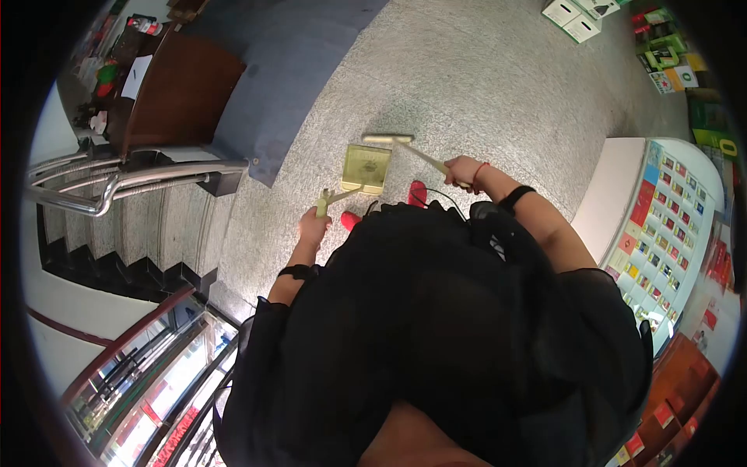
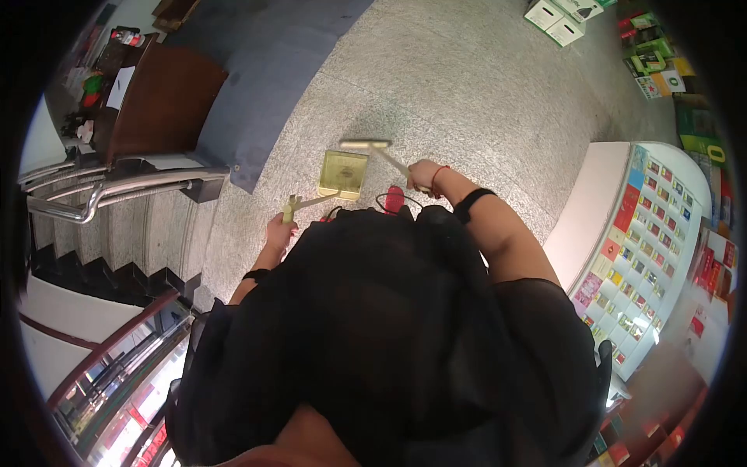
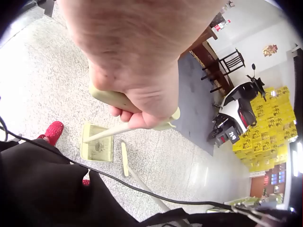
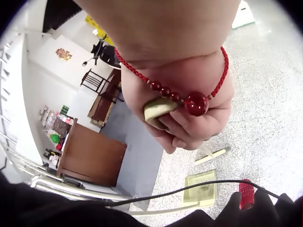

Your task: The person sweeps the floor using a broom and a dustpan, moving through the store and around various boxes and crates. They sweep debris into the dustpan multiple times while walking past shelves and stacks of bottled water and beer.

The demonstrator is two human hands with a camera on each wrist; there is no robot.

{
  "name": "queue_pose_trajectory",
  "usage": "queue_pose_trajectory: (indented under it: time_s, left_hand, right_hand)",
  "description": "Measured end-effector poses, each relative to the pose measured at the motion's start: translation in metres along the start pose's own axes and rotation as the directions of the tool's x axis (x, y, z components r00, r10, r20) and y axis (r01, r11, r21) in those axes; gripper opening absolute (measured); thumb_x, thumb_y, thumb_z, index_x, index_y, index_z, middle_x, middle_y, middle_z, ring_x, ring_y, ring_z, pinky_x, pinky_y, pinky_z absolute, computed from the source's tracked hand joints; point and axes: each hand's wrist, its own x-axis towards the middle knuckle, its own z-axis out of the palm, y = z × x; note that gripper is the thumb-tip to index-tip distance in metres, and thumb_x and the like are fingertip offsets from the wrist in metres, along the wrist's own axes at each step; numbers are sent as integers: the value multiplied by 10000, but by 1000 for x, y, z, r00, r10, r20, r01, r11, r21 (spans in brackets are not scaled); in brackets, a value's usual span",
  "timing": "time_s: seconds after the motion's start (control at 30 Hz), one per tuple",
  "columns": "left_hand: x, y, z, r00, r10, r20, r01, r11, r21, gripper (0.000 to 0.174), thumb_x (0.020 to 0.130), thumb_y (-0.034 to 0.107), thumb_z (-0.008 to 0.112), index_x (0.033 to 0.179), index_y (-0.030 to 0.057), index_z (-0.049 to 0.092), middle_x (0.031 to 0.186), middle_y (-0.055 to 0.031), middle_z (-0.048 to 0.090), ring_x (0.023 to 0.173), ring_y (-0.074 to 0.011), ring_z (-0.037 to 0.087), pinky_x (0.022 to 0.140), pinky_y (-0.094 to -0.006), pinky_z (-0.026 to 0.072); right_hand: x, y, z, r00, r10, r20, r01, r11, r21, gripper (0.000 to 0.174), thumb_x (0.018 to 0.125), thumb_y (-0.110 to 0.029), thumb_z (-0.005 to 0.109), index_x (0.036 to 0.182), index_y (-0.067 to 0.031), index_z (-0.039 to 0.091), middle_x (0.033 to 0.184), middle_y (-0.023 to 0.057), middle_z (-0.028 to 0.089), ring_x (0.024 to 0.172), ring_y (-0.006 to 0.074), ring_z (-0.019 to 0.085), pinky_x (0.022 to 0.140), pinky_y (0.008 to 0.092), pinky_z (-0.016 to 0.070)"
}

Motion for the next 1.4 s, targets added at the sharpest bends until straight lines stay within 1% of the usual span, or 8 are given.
queue_pose_trajectory:
  time_s: [0.07,0.3,0.63,0.73,0.9,0.97,1.03,1.4]
  left_hand:
    - [1,4,10,1000,-2,2,2,997,-79,200,610,72,604,802,20,590,614,-60,548,541,-152,519,505,-287,417]
    - [-8,24,15,1000,5,21,-6,1000,28,192,623,62,601,808,14,584,625,-60,552,531,-133,513,500,-272,420]
    - [-9,24,19,998,29,58,-31,999,36,218,625,67,599,837,20,600,640,-62,563,542,-142,524,515,-280,429]
    - [-2,20,18,996,36,84,-42,996,75,242,613,92,615,844,21,601,652,-82,573,583,-176,545,557,-307,441]
    - [27,-7,17,981,109,162,-141,969,203,274,592,167,638,823,30,588,715,-139,594,688,-274,573,644,-363,446]
    - [31,-10,20,978,105,181,-151,952,266,266,589,175,639,807,34,583,739,-149,601,703,-297,577,653,-374,449]
    - [26,-4,18,969,134,207,-190,941,280,268,591,182,637,807,32,580,749,-158,601,719,-317,577,664,-387,450]
    - [5,44,3,953,177,245,-262,888,379,270,602,150,616,842,30,586,737,-166,588,697,-290,572,633,-375,438]
  right_hand:
    - [-20,3,-6,998,-7,57,3,998,67,551,683,-77,617,1224,-79,514,564,27,487,366,122,396,317,272,290]
    - [-67,44,-39,1000,-17,-14,21,875,484,544,692,-59,605,1225,-22,502,532,9,472,341,80,357,298,234,262]
    - [-72,87,-44,954,108,-278,62,840,539,616,755,-74,578,1336,-70,373,624,-1,468,433,69,359,340,227,256]
    - [-35,93,-27,922,177,-344,130,696,706,219,764,-72,592,966,-28,521,594,24,464,396,110,378,308,257,277]
    - [-46,91,16,970,122,-211,22,818,574,113,727,-74,609,812,-17,562,563,35,484,455,118,463,339,269,328]
    - [-33,103,41,964,89,-250,41,880,473,435,740,-71,603,1171,-86,544,585,4,470,406,84,391,334,241,292]
    - [-69,78,52,986,127,-111,-41,819,572,550,738,-69,606,1271,-90,471,589,-1,470,408,75,380,341,235,280]
    - [-146,122,95,980,166,-112,-10,599,801,620,703,-51,599,1293,-13,412,596,24,498,383,71,345,325,215,234]
